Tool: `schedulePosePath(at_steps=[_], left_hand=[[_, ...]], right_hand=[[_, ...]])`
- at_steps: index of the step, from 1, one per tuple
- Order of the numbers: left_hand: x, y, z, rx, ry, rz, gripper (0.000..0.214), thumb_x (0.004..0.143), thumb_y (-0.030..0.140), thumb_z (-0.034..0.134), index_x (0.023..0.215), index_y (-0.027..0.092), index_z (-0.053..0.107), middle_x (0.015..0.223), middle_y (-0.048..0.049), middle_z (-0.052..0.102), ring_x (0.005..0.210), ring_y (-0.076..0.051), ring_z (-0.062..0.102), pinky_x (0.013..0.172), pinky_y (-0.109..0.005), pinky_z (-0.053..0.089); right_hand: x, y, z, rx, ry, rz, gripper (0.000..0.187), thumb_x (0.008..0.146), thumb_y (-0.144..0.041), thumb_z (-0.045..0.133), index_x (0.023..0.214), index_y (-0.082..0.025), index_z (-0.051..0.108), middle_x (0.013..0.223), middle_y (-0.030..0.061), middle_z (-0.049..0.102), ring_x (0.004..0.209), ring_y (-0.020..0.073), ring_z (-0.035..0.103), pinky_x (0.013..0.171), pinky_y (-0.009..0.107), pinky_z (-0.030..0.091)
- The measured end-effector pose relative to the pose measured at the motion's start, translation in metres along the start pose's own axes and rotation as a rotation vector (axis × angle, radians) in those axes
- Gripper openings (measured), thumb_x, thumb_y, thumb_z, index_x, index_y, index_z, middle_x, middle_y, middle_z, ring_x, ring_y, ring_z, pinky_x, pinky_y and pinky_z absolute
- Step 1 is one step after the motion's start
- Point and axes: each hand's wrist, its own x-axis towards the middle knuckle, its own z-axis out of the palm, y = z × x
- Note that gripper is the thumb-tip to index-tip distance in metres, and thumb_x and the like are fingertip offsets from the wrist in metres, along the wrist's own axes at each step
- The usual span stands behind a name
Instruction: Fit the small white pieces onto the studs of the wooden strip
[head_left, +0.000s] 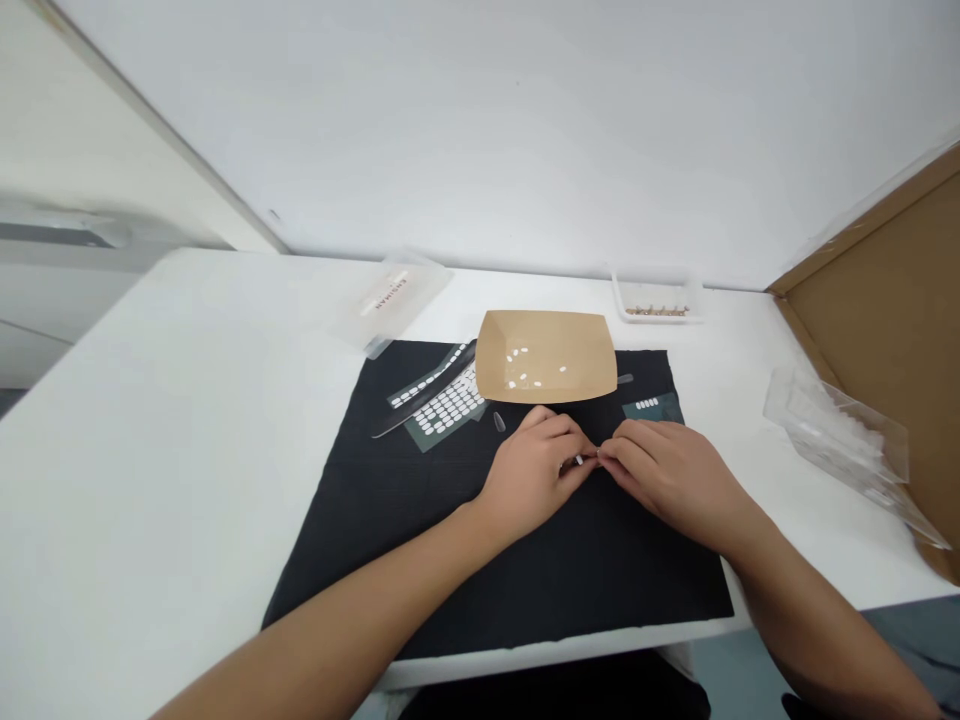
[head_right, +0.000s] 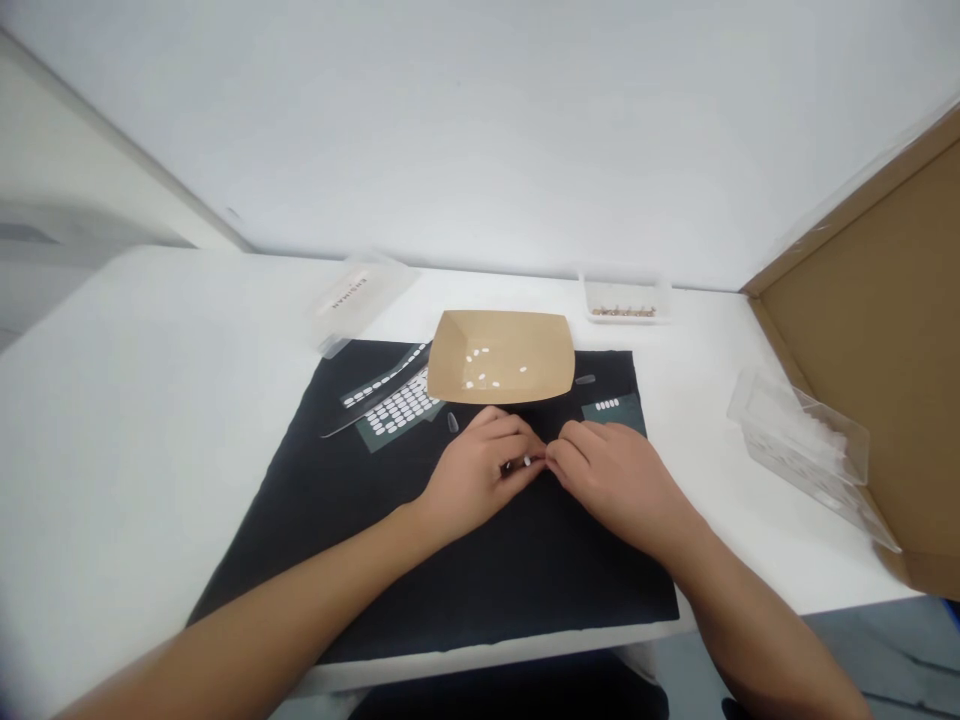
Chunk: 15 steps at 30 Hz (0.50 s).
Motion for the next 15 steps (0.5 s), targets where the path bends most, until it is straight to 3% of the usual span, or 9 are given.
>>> schedulePosePath(at_steps=[15], left_hand=[[0.0002, 0.0008, 0.0000, 0.009, -0.003, -0.009, 0.005, 0.098, 0.020, 0.074, 0.095, 0.021, 0.077, 0.098, -0.0031, 0.077, 0.094, -0.022, 0.061, 0.085, -0.038, 0.053]], right_hand=[[-0.0002, 0.0030, -0.0026, 0.021, -0.012, -0.003, 0.023, 0.113, -0.022, 0.053, 0.101, -0.018, 0.072, 0.086, 0.0025, 0.064, 0.072, 0.0190, 0.050, 0.065, 0.036, 0.028]])
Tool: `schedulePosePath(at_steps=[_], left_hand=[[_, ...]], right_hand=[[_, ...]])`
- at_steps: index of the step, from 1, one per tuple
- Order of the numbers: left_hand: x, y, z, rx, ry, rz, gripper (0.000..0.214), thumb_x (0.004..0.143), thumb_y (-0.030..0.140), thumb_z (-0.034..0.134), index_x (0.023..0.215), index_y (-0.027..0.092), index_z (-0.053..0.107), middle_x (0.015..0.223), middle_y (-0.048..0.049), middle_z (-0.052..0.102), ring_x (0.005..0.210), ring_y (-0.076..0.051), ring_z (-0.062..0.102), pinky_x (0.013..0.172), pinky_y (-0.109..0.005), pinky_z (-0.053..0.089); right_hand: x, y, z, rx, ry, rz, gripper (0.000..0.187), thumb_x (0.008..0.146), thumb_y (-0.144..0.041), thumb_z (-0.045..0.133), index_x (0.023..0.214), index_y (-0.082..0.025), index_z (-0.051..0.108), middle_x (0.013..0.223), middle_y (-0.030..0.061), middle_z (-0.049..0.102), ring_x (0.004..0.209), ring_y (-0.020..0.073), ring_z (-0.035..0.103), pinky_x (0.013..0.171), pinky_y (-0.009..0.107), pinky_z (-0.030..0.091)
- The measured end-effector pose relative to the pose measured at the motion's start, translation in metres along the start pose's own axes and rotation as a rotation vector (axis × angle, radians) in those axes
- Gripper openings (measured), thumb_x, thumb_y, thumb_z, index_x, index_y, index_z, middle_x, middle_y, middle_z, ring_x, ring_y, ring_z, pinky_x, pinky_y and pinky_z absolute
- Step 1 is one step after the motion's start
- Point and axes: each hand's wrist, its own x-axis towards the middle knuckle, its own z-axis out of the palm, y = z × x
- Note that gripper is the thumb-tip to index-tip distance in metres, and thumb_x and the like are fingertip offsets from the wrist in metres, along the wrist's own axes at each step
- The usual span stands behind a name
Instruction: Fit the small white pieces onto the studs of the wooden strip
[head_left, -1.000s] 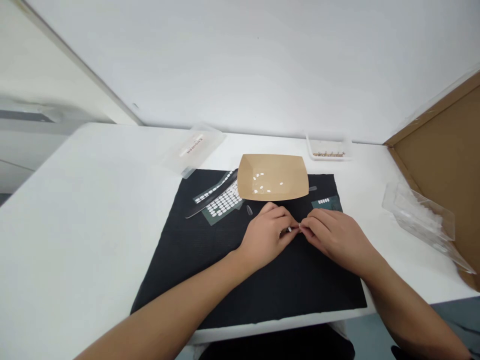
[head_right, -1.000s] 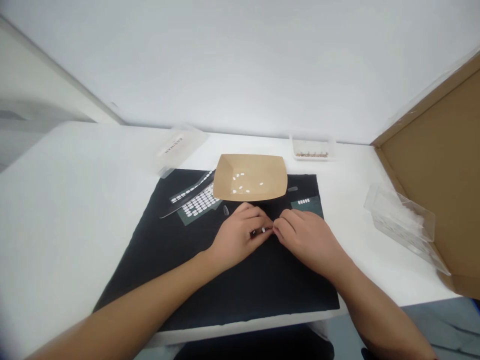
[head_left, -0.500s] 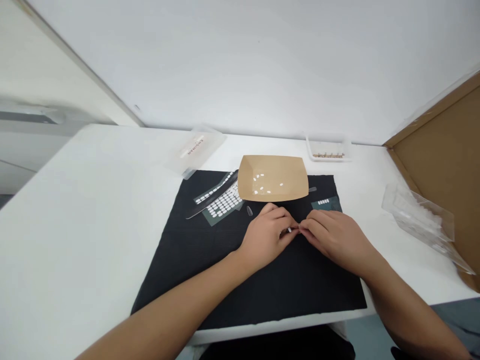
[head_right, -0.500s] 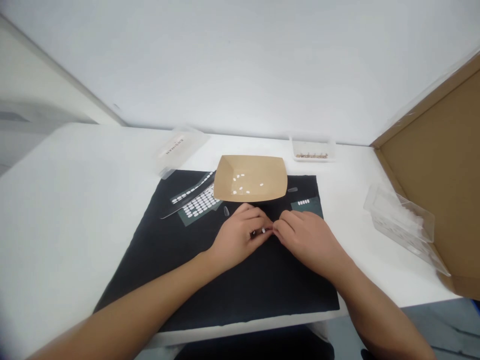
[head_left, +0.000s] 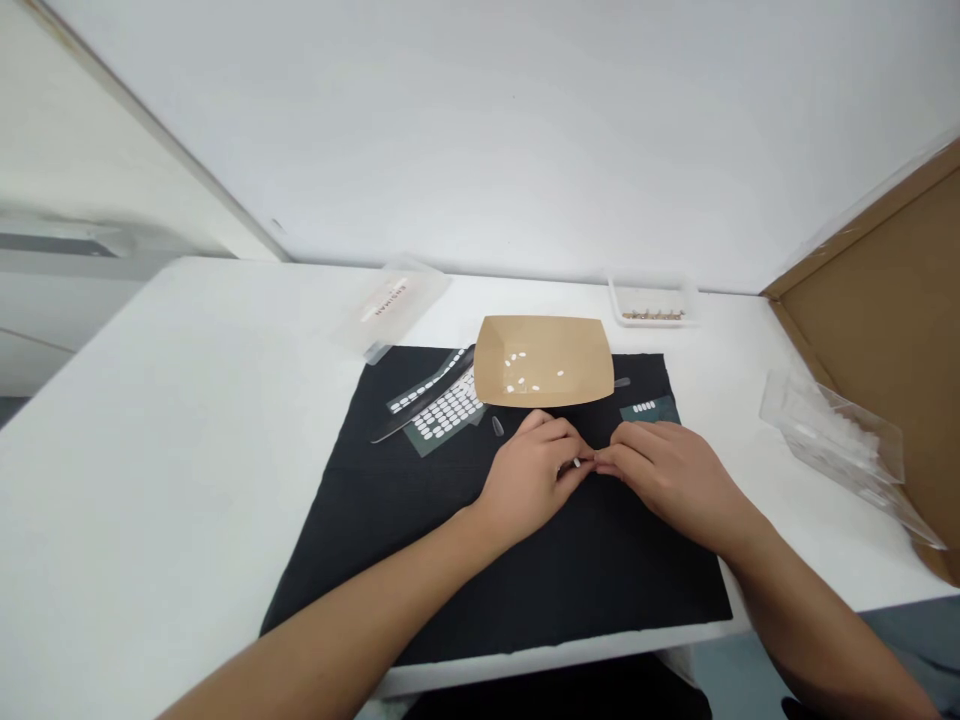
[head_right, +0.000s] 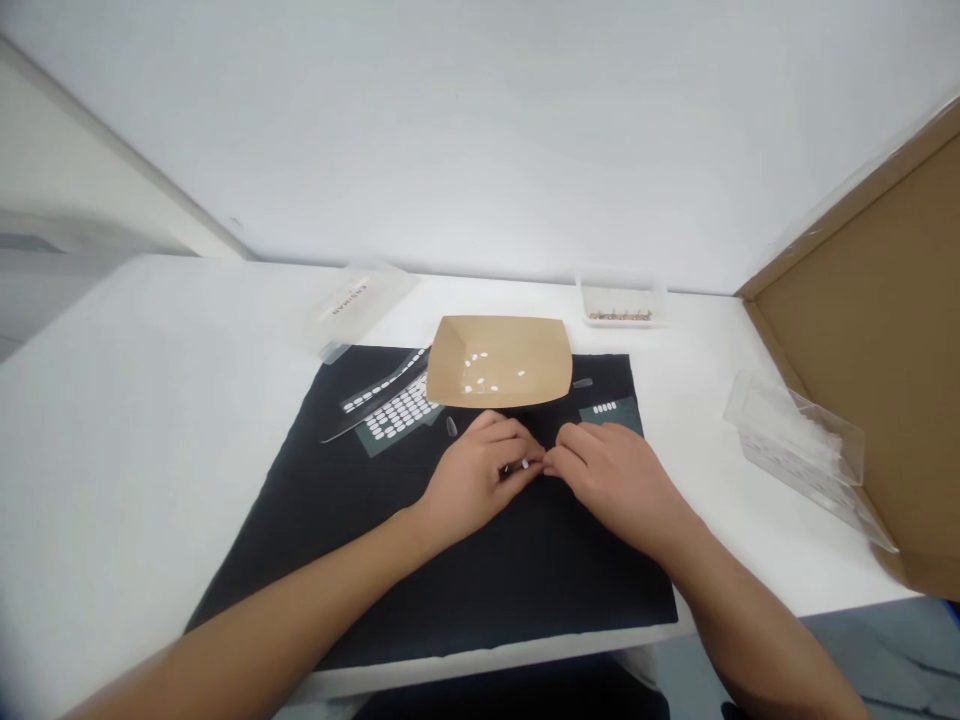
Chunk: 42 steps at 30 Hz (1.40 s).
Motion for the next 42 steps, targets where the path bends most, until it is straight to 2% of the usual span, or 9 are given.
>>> schedulePosePath(at_steps=[8, 12, 17, 22, 29, 35, 42], left_hand=[[0.000, -0.002, 0.001, 0.001, 0.004, 0.006, 0.005, 0.099, 0.021, 0.073, 0.097, 0.021, 0.078, 0.099, -0.0035, 0.077, 0.094, -0.022, 0.061, 0.087, -0.038, 0.053], [0.000, -0.003, 0.000, -0.002, -0.001, 0.006, 0.007, 0.100, 0.023, 0.072, 0.098, 0.022, 0.079, 0.099, -0.0041, 0.077, 0.094, -0.022, 0.062, 0.087, -0.038, 0.053], [0.000, -0.001, -0.001, -0.003, 0.008, 0.016, 0.011, 0.102, 0.028, 0.070, 0.100, 0.023, 0.080, 0.098, -0.0046, 0.078, 0.093, -0.022, 0.062, 0.085, -0.038, 0.053], [0.000, -0.001, -0.001, -0.002, 0.013, 0.014, 0.010, 0.102, 0.027, 0.071, 0.099, 0.024, 0.080, 0.097, -0.0044, 0.078, 0.093, -0.022, 0.063, 0.084, -0.036, 0.052], [0.000, -0.001, -0.001, -0.012, 0.008, 0.012, 0.009, 0.101, 0.024, 0.071, 0.098, 0.022, 0.079, 0.097, -0.0041, 0.078, 0.093, -0.022, 0.062, 0.085, -0.037, 0.051], [0.000, -0.001, -0.001, -0.023, 0.009, -0.001, 0.010, 0.101, 0.023, 0.071, 0.096, 0.022, 0.079, 0.096, -0.0041, 0.078, 0.093, -0.022, 0.061, 0.084, -0.037, 0.052], [0.000, -0.001, 0.000, -0.011, 0.012, 0.002, 0.009, 0.100, 0.023, 0.071, 0.096, 0.023, 0.079, 0.096, -0.0040, 0.077, 0.092, -0.022, 0.061, 0.083, -0.037, 0.052]], right_hand=[[-0.002, 0.002, 0.000, -0.014, 0.029, -0.068, 0.025, 0.111, -0.015, 0.053, 0.096, -0.018, 0.073, 0.087, 0.0027, 0.067, 0.073, 0.0175, 0.051, 0.064, 0.035, 0.029], [-0.002, 0.007, -0.001, 0.079, 0.048, -0.063, 0.024, 0.112, -0.027, 0.056, 0.096, -0.019, 0.073, 0.088, 0.0027, 0.067, 0.075, 0.0166, 0.055, 0.066, 0.033, 0.035], [-0.003, 0.014, 0.000, 0.138, 0.058, 0.030, 0.025, 0.110, -0.039, 0.060, 0.101, -0.020, 0.074, 0.092, 0.0045, 0.068, 0.082, 0.0186, 0.060, 0.068, 0.033, 0.040], [-0.001, 0.014, 0.003, 0.108, 0.025, 0.015, 0.024, 0.111, -0.037, 0.060, 0.103, -0.019, 0.074, 0.095, 0.0052, 0.068, 0.084, 0.0199, 0.059, 0.069, 0.034, 0.039], [-0.001, 0.010, 0.002, 0.081, 0.075, 0.037, 0.026, 0.111, -0.035, 0.059, 0.099, -0.019, 0.074, 0.091, 0.0041, 0.067, 0.082, 0.0190, 0.059, 0.067, 0.034, 0.038], [0.000, 0.008, 0.002, 0.079, 0.061, 0.016, 0.025, 0.111, -0.034, 0.058, 0.100, -0.019, 0.074, 0.092, 0.0047, 0.069, 0.082, 0.0192, 0.059, 0.066, 0.034, 0.040], [-0.001, 0.006, 0.006, 0.162, 0.044, 0.096, 0.020, 0.109, -0.033, 0.063, 0.099, -0.020, 0.073, 0.094, 0.0047, 0.070, 0.085, 0.0191, 0.063, 0.071, 0.033, 0.046]])
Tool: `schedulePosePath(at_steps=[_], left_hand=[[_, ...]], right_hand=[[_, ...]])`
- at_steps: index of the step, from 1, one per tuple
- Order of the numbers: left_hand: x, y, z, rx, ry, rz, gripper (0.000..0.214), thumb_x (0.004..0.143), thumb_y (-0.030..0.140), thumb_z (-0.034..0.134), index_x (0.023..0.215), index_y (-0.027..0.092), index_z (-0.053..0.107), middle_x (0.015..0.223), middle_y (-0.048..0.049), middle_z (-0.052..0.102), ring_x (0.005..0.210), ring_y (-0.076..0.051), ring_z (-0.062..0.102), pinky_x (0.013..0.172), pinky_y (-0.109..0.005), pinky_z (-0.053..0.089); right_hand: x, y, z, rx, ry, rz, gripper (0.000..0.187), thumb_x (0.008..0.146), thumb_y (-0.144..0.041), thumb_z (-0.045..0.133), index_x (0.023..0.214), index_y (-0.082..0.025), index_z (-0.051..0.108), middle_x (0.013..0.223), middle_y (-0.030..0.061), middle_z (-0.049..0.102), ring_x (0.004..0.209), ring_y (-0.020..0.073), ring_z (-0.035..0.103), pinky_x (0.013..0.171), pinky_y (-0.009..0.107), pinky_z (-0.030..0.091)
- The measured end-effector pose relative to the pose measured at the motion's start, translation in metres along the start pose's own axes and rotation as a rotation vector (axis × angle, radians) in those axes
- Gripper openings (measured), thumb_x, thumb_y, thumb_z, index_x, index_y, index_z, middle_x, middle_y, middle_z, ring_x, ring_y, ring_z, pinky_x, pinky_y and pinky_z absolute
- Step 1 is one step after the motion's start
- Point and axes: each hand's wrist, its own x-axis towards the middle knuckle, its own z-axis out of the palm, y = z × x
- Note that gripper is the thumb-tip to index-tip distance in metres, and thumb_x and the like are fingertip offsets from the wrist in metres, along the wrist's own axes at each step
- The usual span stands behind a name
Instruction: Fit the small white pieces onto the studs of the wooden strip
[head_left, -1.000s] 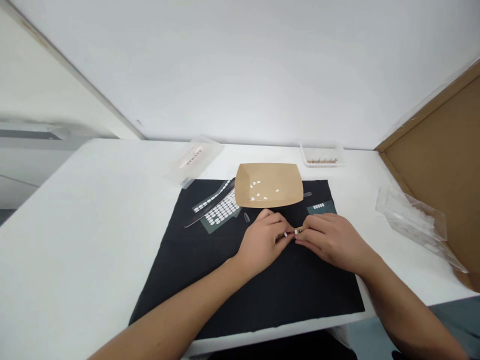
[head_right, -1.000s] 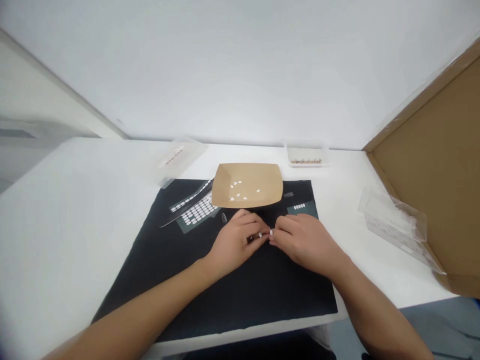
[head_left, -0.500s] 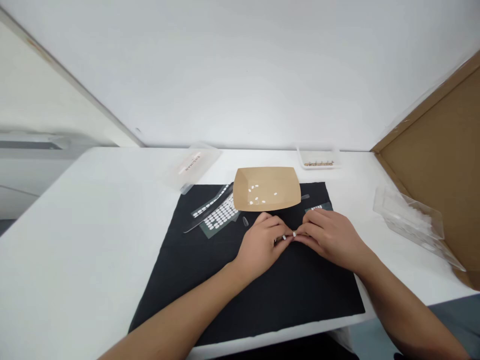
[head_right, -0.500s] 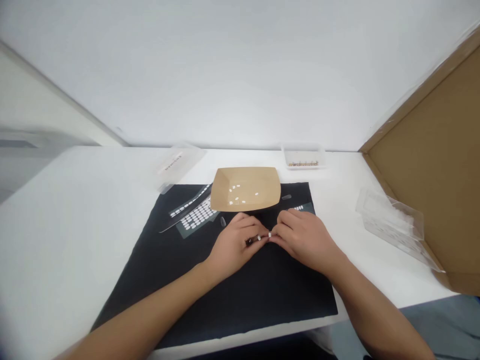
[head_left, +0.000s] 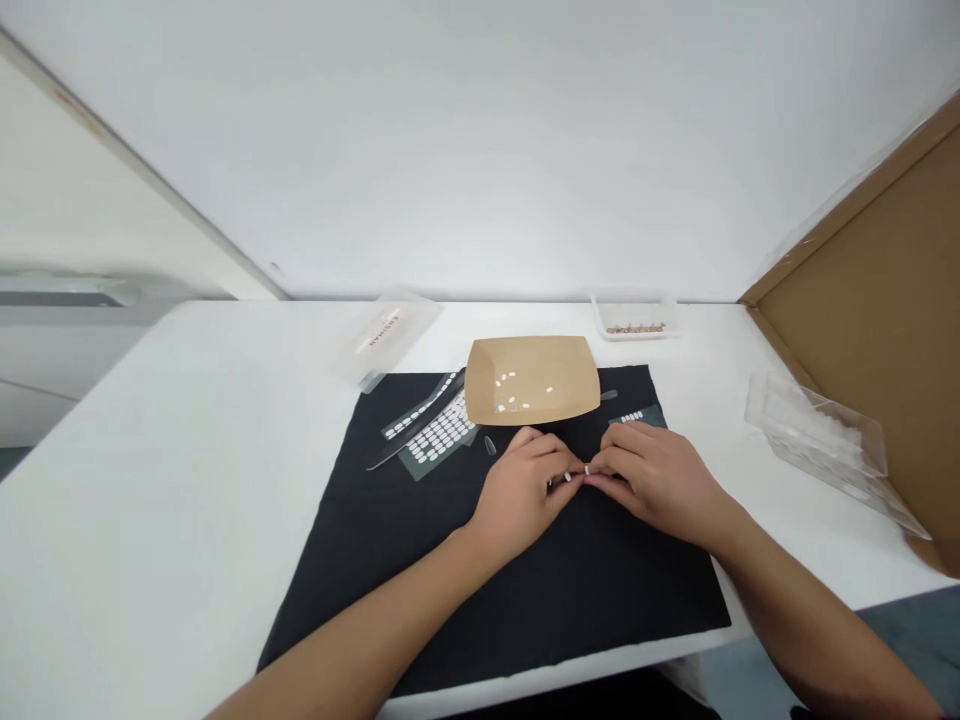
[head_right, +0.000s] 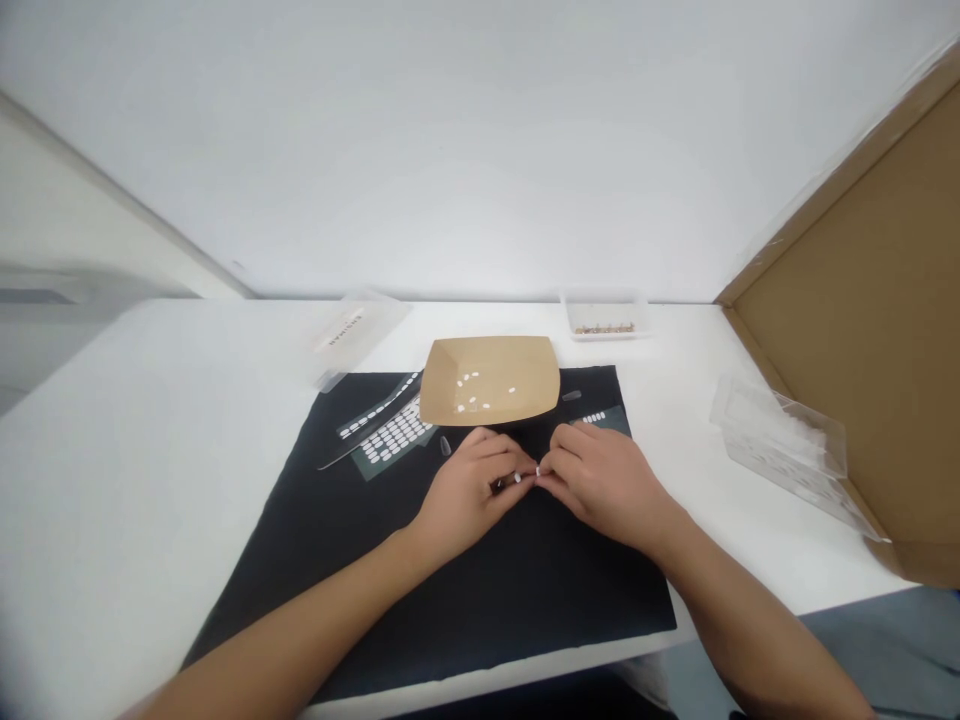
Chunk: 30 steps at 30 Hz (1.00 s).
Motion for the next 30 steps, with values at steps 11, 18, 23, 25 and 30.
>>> schedulePosePath(at_steps=[11, 18, 23, 25, 30], left_hand=[[0.000, 0.000, 0.000, -0.015, -0.003, -0.017, 0.006, 0.099, 0.023, 0.074, 0.098, 0.023, 0.080, 0.097, -0.0039, 0.077, 0.093, -0.022, 0.062, 0.083, -0.037, 0.051], [0.000, 0.000, 0.000, -0.018, -0.005, -0.016, 0.010, 0.101, 0.026, 0.071, 0.097, 0.023, 0.080, 0.097, -0.0052, 0.078, 0.092, -0.022, 0.063, 0.083, -0.038, 0.053], [0.000, 0.000, 0.000, -0.007, -0.004, -0.005, 0.010, 0.101, 0.025, 0.070, 0.097, 0.023, 0.080, 0.097, -0.0044, 0.077, 0.092, -0.022, 0.063, 0.084, -0.037, 0.052], [0.000, -0.001, 0.000, -0.006, 0.001, -0.005, 0.010, 0.101, 0.025, 0.071, 0.098, 0.023, 0.080, 0.097, -0.0041, 0.077, 0.092, -0.022, 0.063, 0.083, -0.037, 0.052], [-0.001, -0.001, 0.001, -0.018, 0.018, 0.006, 0.009, 0.100, 0.026, 0.072, 0.098, 0.023, 0.081, 0.096, -0.0043, 0.077, 0.091, -0.022, 0.062, 0.083, -0.036, 0.052]], right_hand=[[-0.001, -0.006, 0.002, 0.074, -0.015, 0.147, 0.013, 0.102, -0.033, 0.073, 0.097, -0.022, 0.073, 0.096, 0.0030, 0.071, 0.089, 0.0188, 0.067, 0.069, 0.031, 0.046], [-0.001, -0.007, 0.001, 0.056, -0.028, 0.146, 0.011, 0.102, -0.032, 0.073, 0.097, -0.022, 0.074, 0.095, 0.0031, 0.070, 0.087, 0.0186, 0.067, 0.068, 0.031, 0.047], [-0.001, -0.006, 0.001, 0.078, -0.043, 0.118, 0.014, 0.105, -0.032, 0.069, 0.097, -0.021, 0.073, 0.094, 0.0036, 0.069, 0.086, 0.0188, 0.066, 0.070, 0.031, 0.047], [-0.001, -0.005, -0.001, 0.085, -0.060, 0.102, 0.013, 0.105, -0.031, 0.068, 0.099, -0.021, 0.073, 0.094, 0.0036, 0.069, 0.086, 0.0187, 0.066, 0.070, 0.030, 0.047], [-0.001, 0.003, -0.010, 0.118, -0.010, 0.134, 0.012, 0.105, -0.031, 0.066, 0.099, -0.024, 0.074, 0.090, 0.0005, 0.071, 0.083, 0.0161, 0.067, 0.068, 0.028, 0.043]])
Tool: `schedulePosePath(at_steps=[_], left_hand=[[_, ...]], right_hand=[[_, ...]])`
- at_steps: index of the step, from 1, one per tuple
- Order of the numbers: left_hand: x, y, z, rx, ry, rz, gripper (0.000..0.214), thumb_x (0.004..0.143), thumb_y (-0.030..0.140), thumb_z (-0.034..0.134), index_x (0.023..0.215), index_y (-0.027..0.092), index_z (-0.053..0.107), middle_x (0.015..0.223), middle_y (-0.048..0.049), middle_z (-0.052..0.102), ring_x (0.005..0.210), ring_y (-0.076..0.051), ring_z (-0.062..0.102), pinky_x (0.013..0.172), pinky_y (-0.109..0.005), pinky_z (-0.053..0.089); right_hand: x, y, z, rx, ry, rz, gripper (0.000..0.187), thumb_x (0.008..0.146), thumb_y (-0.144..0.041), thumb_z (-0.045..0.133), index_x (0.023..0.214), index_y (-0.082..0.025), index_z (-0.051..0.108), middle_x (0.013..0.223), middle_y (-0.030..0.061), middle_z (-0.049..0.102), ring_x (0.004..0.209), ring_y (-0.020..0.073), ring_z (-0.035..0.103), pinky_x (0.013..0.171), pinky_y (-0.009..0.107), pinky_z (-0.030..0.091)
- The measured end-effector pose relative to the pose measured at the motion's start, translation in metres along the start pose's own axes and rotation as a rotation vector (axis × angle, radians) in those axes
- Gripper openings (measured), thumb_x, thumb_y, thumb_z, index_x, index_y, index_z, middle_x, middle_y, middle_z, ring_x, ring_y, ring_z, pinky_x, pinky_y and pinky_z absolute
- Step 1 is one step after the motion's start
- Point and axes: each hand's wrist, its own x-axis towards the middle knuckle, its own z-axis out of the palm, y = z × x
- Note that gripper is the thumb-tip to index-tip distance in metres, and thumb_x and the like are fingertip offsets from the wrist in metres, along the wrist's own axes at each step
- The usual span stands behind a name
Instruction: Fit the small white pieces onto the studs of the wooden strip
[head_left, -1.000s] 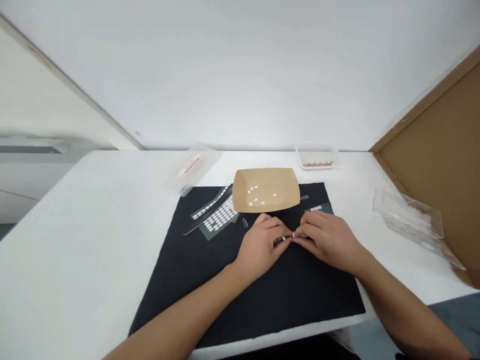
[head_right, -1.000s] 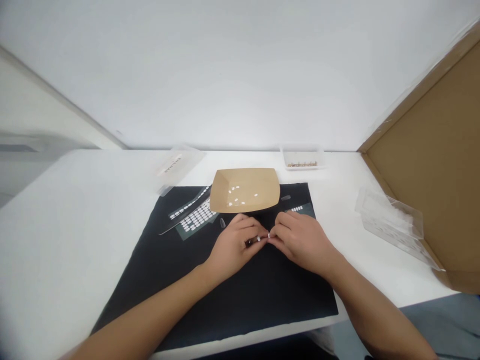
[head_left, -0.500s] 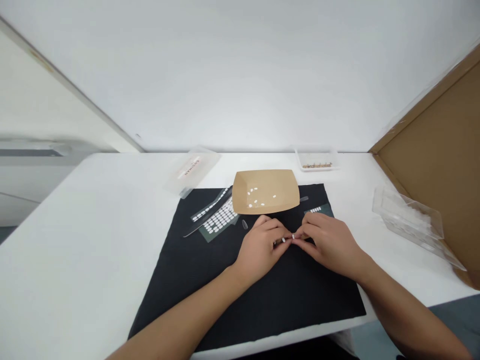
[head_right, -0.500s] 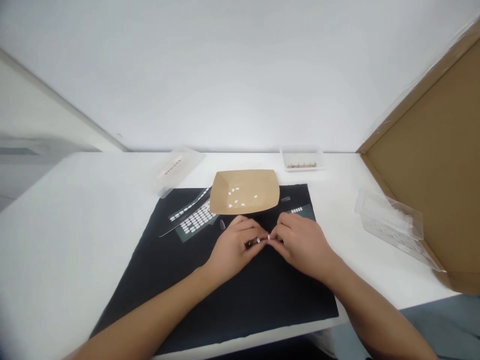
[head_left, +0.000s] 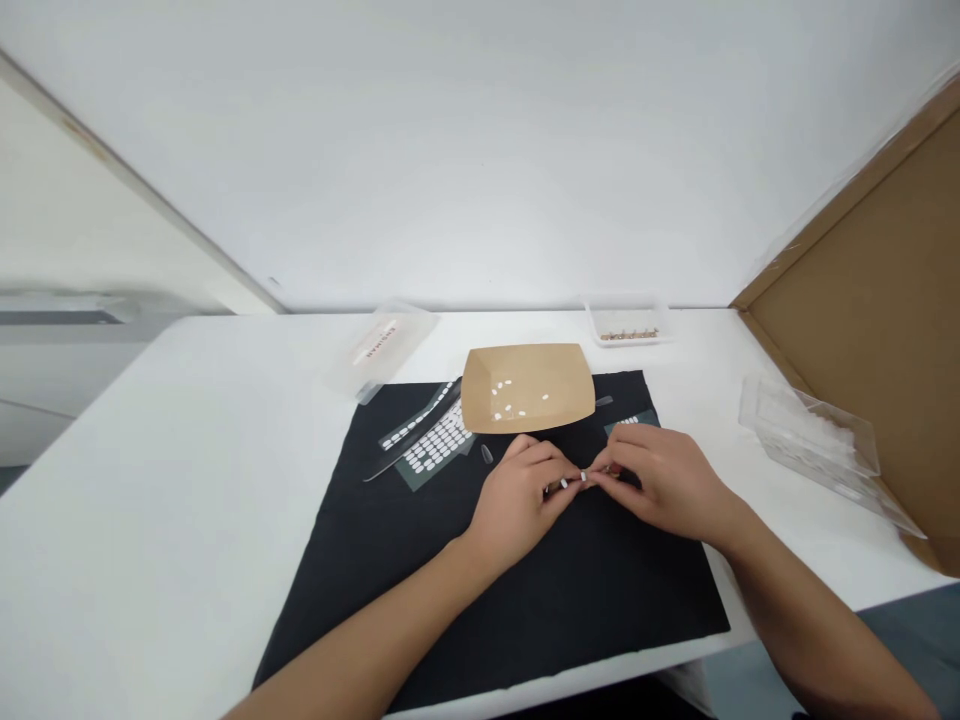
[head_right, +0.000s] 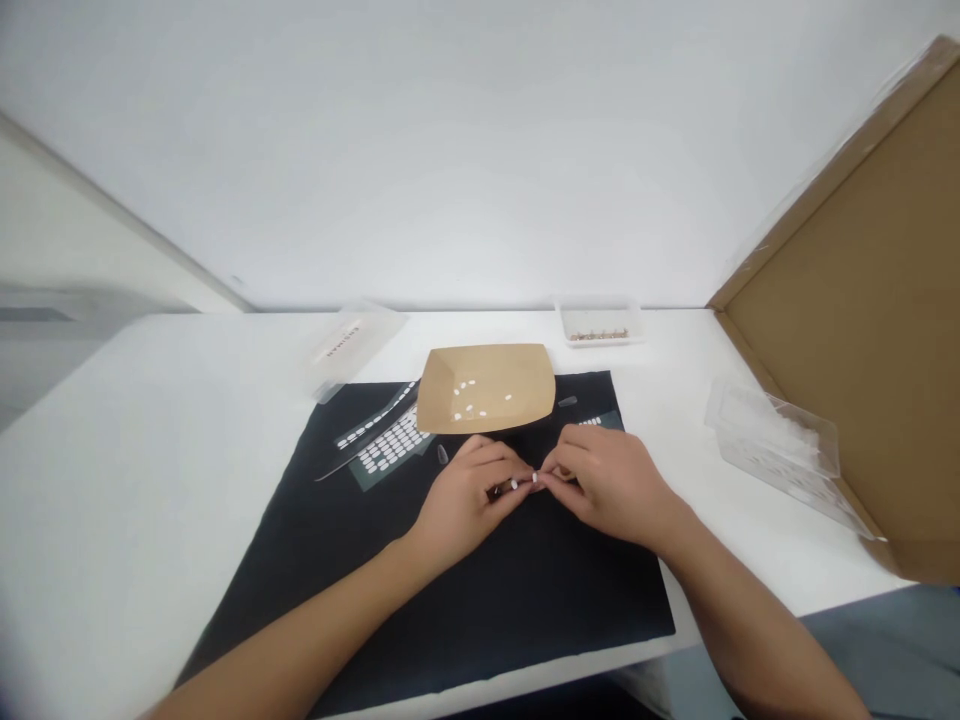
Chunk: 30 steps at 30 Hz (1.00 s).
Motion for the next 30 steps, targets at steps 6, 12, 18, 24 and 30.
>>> schedulePosePath(at_steps=[6, 12, 18, 24, 30], left_hand=[[0.000, -0.002, 0.001, -0.011, 0.018, -0.004, 0.010, 0.100, 0.028, 0.073, 0.100, 0.023, 0.081, 0.096, -0.0053, 0.077, 0.091, -0.022, 0.061, 0.081, -0.036, 0.052], [-0.001, -0.003, 0.001, 0.000, 0.013, 0.009, 0.010, 0.101, 0.029, 0.073, 0.100, 0.023, 0.081, 0.096, -0.0054, 0.077, 0.092, -0.022, 0.062, 0.081, -0.036, 0.052], [-0.001, -0.004, 0.000, 0.009, 0.002, 0.011, 0.013, 0.102, 0.031, 0.070, 0.100, 0.024, 0.081, 0.097, -0.0058, 0.077, 0.091, -0.022, 0.063, 0.083, -0.038, 0.053], [-0.001, -0.004, 0.001, 0.008, 0.003, 0.008, 0.010, 0.101, 0.029, 0.072, 0.101, 0.024, 0.081, 0.098, -0.0056, 0.077, 0.094, -0.023, 0.063, 0.083, -0.037, 0.052], [0.000, -0.003, 0.001, -0.006, 0.008, 0.015, 0.008, 0.100, 0.027, 0.074, 0.100, 0.023, 0.081, 0.097, -0.0050, 0.078, 0.092, -0.023, 0.062, 0.082, -0.037, 0.052]], right_hand=[[-0.004, 0.028, -0.021, -0.158, 0.220, 0.192, 0.013, 0.105, -0.029, 0.062, 0.103, -0.024, 0.073, 0.090, 0.0014, 0.073, 0.078, 0.0156, 0.067, 0.063, 0.028, 0.040], [-0.009, 0.058, -0.027, -0.241, -0.007, 0.198, 0.011, 0.104, -0.025, 0.062, 0.103, -0.025, 0.073, 0.100, 0.0026, 0.073, 0.084, 0.0176, 0.068, 0.062, 0.029, 0.041], [-0.003, 0.066, -0.013, -0.195, -0.061, 0.178, 0.008, 0.104, -0.028, 0.066, 0.107, -0.026, 0.074, 0.107, 0.0040, 0.072, 0.100, 0.0216, 0.069, 0.069, 0.030, 0.048], [0.001, 0.074, 0.002, -0.159, -0.070, 0.126, 0.011, 0.105, -0.031, 0.067, 0.111, -0.027, 0.076, 0.110, 0.0045, 0.070, 0.102, 0.0222, 0.067, 0.075, 0.032, 0.051], [0.004, 0.077, 0.007, -0.138, -0.040, 0.148, 0.010, 0.105, -0.030, 0.068, 0.107, -0.027, 0.077, 0.109, 0.0034, 0.072, 0.103, 0.0209, 0.068, 0.074, 0.031, 0.050]])
